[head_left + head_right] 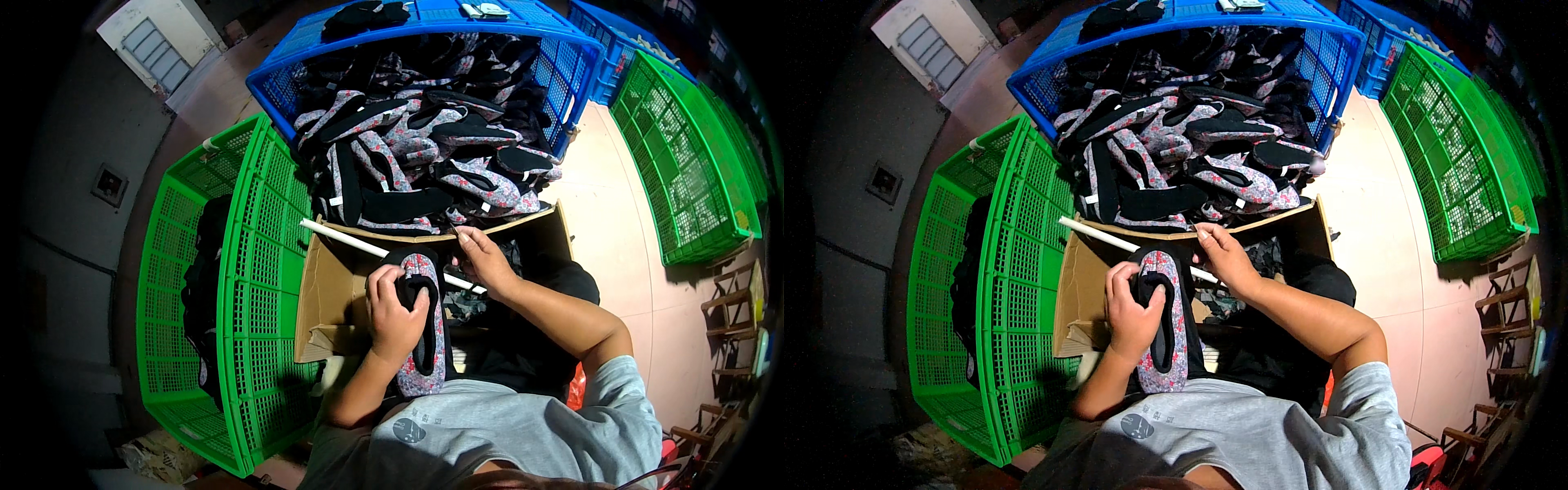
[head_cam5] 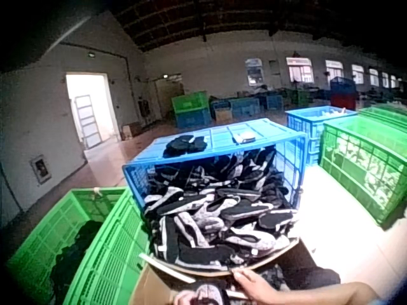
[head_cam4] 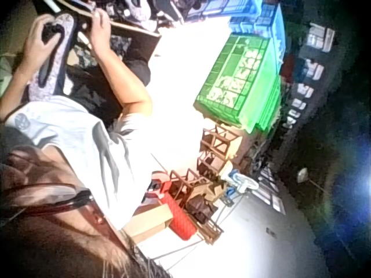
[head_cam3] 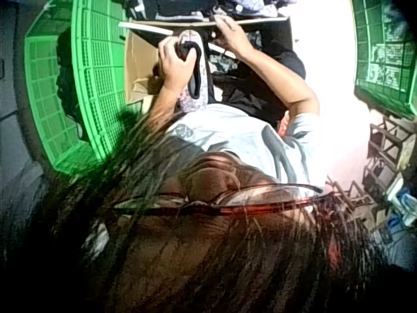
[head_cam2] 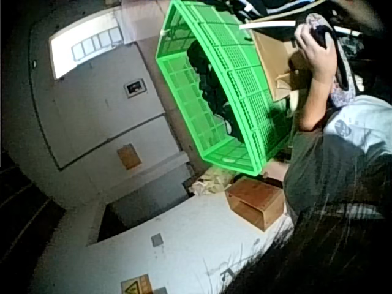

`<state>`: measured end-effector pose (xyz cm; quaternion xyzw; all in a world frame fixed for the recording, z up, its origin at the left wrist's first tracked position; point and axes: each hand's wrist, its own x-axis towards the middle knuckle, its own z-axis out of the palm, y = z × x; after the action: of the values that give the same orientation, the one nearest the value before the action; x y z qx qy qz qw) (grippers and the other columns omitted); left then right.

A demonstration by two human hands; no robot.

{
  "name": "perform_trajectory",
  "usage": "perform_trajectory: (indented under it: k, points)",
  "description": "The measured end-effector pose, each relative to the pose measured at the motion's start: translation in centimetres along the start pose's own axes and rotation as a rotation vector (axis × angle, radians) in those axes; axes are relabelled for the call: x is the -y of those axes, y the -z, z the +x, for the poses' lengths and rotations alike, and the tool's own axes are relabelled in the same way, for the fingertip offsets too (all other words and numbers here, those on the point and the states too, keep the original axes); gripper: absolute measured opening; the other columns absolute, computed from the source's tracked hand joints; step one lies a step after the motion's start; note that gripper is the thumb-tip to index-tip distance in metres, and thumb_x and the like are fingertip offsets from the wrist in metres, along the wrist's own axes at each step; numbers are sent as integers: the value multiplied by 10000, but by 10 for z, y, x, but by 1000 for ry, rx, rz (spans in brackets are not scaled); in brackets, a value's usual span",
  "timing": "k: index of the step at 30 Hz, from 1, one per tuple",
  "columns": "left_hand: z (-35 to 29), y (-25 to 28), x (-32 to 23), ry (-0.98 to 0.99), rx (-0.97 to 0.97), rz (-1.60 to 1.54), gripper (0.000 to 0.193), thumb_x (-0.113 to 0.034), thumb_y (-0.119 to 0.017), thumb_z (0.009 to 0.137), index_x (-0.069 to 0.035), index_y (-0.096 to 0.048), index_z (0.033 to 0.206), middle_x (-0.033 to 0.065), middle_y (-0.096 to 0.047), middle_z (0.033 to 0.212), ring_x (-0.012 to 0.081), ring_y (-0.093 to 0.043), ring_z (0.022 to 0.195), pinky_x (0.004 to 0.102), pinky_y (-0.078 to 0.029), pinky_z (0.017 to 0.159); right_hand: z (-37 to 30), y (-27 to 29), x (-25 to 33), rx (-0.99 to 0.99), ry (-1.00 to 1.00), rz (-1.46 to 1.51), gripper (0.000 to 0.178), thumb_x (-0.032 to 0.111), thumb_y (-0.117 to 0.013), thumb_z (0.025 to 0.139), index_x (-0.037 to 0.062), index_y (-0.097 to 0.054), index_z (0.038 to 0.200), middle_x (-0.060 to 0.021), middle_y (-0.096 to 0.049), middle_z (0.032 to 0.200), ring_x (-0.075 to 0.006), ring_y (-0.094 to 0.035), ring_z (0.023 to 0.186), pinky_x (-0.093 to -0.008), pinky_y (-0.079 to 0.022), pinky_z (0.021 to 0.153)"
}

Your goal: The person sits on the floor and sews the insole to the upper of a floral-patterned slipper using a needle and thread. They pull the thread through the fabric repeatedly to secure the parts together. After finishing one slipper, they place it into a green crate and pick up another slipper to continue the sewing process.

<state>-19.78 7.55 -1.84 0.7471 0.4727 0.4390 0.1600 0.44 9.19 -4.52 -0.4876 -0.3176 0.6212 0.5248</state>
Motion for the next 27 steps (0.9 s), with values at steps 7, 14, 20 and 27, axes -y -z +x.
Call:
perform_trajectory:
  k: [7, 14, 20, 27]
  points:
    - [-9, 11, 8, 67, 45, 14, 211, -44, -709, 766, -11, -592, 939, 163, -641, 889, 377, -609, 874, 438, -481, 786, -4, -1, 2, 309, 323, -277, 357, 273, -514, 1031, 75, -531, 1327, 10, -552, 997, -40, -485, 753, -240, -479, 771]
    - [28, 40, -7, -182, 223, 48, 112, -12, -662, 765, -17, -631, 873, 139, -648, 863, 356, -612, 835, 432, -489, 739, -8, 9, 18, 507, 456, -519, 325, 235, -531, 1024, 23, -566, 1269, -37, -629, 1033, -94, -577, 866, -274, -497, 797]
    - [53, 55, -18, -333, 425, 28, 127, -2, -677, 748, -20, -656, 872, 121, -659, 863, 325, -628, 858, 404, -495, 766, -21, 22, 54, 682, 254, -685, 322, 272, -533, 1014, 30, -601, 1215, -64, -651, 973, -138, -598, 878, -312, -489, 804]
    - [36, 24, -16, -207, 276, 18, 114, 5, -684, 754, -15, -632, 853, 142, -660, 856, 348, -633, 826, 420, -499, 749, -22, 29, 46, 678, 225, -725, 340, 314, -524, 1018, 23, -584, 1183, -79, -652, 922, -157, -625, 798, -328, -504, 745]
